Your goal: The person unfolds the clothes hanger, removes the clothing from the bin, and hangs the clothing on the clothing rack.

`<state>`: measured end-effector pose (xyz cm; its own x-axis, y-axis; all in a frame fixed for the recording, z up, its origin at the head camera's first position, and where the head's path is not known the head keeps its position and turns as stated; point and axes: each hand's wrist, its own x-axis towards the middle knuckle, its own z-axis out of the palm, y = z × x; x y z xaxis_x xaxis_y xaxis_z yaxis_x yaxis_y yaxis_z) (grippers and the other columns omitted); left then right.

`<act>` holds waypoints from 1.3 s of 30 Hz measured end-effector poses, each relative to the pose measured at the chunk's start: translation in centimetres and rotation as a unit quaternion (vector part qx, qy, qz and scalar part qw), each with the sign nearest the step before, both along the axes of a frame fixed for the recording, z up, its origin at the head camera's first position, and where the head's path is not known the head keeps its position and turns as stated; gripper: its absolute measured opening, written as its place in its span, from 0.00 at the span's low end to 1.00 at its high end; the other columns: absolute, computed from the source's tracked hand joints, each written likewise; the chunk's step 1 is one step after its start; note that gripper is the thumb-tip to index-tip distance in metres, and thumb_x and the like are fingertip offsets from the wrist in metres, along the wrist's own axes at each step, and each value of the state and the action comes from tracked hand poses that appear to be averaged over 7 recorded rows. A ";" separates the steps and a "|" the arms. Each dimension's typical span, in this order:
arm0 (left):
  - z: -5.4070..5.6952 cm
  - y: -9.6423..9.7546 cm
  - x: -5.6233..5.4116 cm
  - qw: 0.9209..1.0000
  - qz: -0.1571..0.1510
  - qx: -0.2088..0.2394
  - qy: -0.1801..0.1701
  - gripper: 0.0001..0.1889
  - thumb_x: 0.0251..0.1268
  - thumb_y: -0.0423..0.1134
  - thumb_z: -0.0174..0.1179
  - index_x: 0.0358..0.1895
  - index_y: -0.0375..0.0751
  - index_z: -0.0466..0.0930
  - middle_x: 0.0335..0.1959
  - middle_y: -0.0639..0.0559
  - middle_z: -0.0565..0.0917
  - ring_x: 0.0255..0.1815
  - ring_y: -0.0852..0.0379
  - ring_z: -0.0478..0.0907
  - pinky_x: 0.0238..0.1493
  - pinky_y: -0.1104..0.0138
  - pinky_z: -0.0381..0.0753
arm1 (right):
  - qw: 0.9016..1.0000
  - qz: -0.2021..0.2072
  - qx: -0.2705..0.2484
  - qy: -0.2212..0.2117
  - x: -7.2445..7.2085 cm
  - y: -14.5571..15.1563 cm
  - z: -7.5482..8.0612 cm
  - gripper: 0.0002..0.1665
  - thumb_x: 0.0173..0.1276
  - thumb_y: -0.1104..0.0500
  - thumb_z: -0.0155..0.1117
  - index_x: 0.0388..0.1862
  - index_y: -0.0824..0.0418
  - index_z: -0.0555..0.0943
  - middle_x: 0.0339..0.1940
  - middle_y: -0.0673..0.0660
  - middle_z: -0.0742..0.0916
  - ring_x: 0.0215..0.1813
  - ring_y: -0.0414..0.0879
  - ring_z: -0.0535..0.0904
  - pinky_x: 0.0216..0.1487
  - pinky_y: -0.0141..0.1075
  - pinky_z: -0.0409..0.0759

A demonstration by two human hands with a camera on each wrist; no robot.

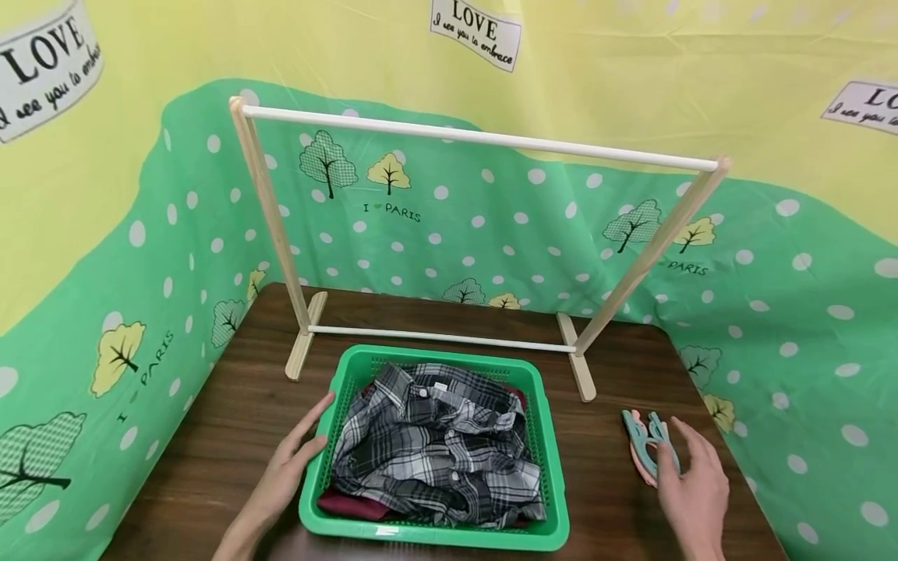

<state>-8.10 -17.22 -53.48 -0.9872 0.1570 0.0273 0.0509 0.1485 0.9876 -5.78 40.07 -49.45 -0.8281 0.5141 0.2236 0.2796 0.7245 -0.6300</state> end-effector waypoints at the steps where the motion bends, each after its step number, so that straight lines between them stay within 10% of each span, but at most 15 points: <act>1: -0.2 0.1 -0.1 1.000 -0.008 0.029 -0.010 0.31 0.95 0.42 0.48 0.93 0.52 0.57 0.95 0.41 0.56 0.77 0.89 0.61 0.70 0.84 0.67 | 1.000 -0.008 0.001 0.004 -0.3 0.4 -0.5 0.29 0.90 0.57 0.57 0.83 0.65 0.75 0.81 0.77 0.76 0.80 0.79 0.70 0.75 0.74 0.67; 11: -1.9 0.3 -0.2 0.988 -0.039 0.142 -0.037 0.33 0.96 0.43 0.40 0.96 0.52 0.46 0.96 0.42 0.46 0.79 0.87 0.63 0.74 0.82 0.67 | 0.999 -0.045 0.000 -0.005 -1.5 4.1 -4.2 0.26 0.88 0.60 0.59 0.78 0.67 0.80 0.75 0.80 0.81 0.75 0.78 0.74 0.75 0.72 0.68; 23: -2.4 0.6 -0.2 0.984 -0.045 0.174 -0.013 0.34 0.95 0.41 0.38 0.96 0.49 0.43 0.88 0.69 0.56 0.80 0.84 0.64 0.75 0.81 0.68 | 0.997 -0.064 -0.015 -0.052 -2.3 7.0 -7.1 0.27 0.87 0.55 0.61 0.77 0.67 0.80 0.68 0.78 0.83 0.66 0.73 0.78 0.70 0.67 0.70; 26: -2.4 0.7 -0.3 0.983 -0.049 0.175 -0.012 0.34 0.95 0.41 0.38 0.96 0.49 0.43 0.88 0.69 0.55 0.80 0.85 0.63 0.75 0.82 0.67 | 0.995 -0.080 -0.019 -0.055 -2.1 7.5 -8.1 0.25 0.86 0.54 0.65 0.74 0.66 0.83 0.53 0.64 0.90 0.48 0.46 0.84 0.56 0.49 0.75; 30: -2.5 0.7 -0.4 0.982 -0.050 0.180 -0.010 0.34 0.95 0.40 0.37 0.96 0.49 0.43 0.88 0.70 0.56 0.80 0.84 0.64 0.75 0.81 0.67 | 0.993 -0.107 -0.046 -0.029 -1.8 7.8 -9.0 0.23 0.84 0.52 0.69 0.70 0.63 0.87 0.30 0.23 0.80 0.30 0.18 0.67 0.44 0.32 0.67; 39: -2.8 0.7 -0.4 0.981 -0.053 0.187 -0.007 0.34 0.96 0.41 0.37 0.96 0.50 0.43 0.87 0.73 0.58 0.81 0.82 0.64 0.75 0.81 0.67 | 0.987 -0.137 -0.078 -0.026 -1.8 8.0 -9.2 0.25 0.83 0.47 0.69 0.68 0.61 0.89 0.18 0.22 0.74 0.26 0.24 0.70 0.41 0.29 0.66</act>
